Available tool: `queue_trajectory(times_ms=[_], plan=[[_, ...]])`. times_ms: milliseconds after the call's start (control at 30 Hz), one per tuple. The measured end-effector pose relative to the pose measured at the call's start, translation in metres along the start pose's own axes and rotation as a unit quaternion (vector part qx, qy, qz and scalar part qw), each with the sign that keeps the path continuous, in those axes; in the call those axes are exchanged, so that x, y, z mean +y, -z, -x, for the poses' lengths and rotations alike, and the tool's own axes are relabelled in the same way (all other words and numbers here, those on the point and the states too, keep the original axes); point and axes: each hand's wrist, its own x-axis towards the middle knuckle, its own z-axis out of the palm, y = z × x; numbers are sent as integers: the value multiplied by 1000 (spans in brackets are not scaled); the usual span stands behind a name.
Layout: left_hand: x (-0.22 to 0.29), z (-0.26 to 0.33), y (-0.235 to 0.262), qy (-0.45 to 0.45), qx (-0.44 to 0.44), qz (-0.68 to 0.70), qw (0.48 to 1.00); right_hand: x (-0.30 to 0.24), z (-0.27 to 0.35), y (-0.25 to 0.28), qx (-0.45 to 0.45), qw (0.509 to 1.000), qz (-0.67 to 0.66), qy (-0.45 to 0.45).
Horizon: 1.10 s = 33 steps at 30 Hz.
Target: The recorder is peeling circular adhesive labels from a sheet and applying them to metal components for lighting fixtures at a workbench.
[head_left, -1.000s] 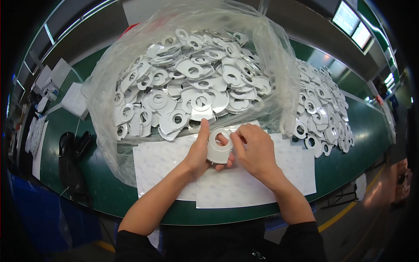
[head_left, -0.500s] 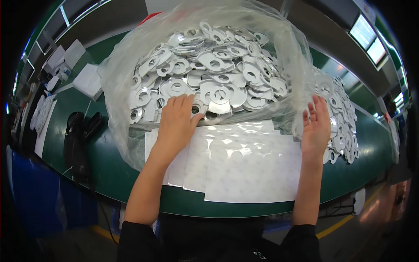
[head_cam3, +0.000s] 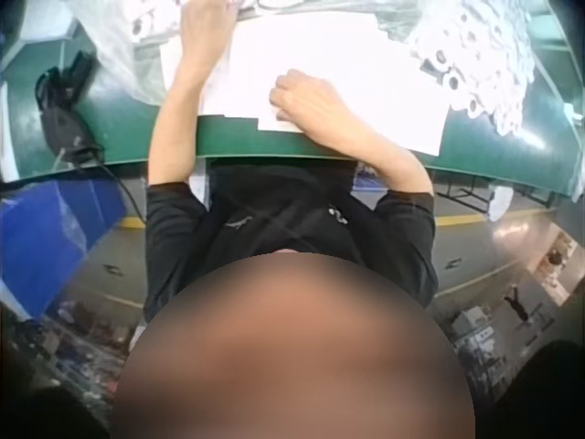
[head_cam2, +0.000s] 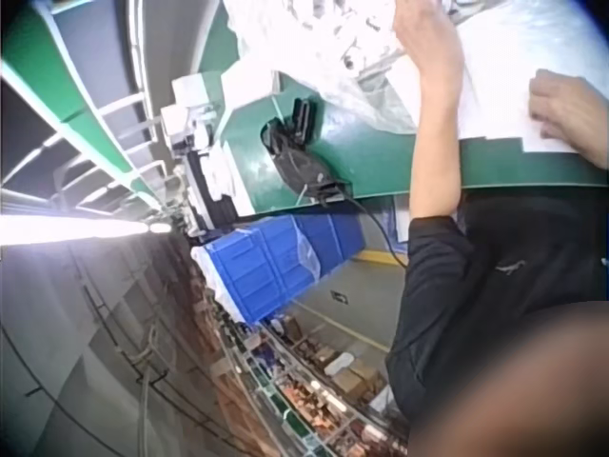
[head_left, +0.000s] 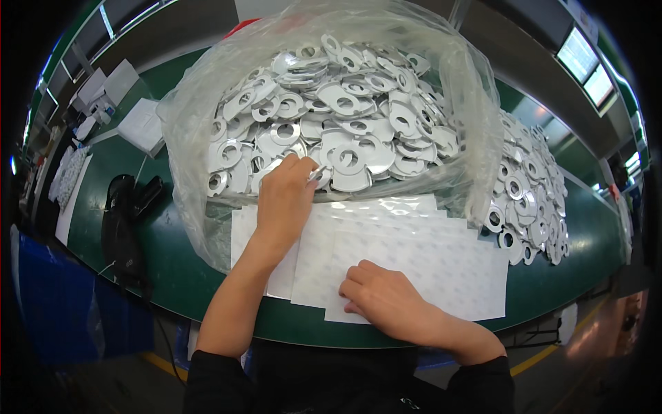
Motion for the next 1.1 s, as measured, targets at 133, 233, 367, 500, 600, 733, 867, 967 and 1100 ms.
queue_trajectory(times_ms=[133,233,367,500,600,733,867,967,1100], plan=[[19,1,-12,60,-104,435,892,3,-1,-7,-6,999,8,-35],[40,14,-23,190,-177,740,620,3,0,-6,20,1000,-8,-13],[50,24,-39,238,-256,783,515,1,0,-14,5,1000,14,-3],[44,23,-57,262,-281,771,507,3,3,-11,7,999,28,26],[49,23,-58,266,-272,770,512,2,5,1,-37,995,4,88],[49,24,-57,264,-274,753,536,2,16,39,-22,977,-160,137],[53,27,-58,339,-228,741,533,37,14,58,171,902,-386,89],[52,27,-54,286,-266,736,552,64,2,44,300,847,-436,-49],[55,27,-53,272,-277,737,554,79,-10,19,348,828,-423,-120]])
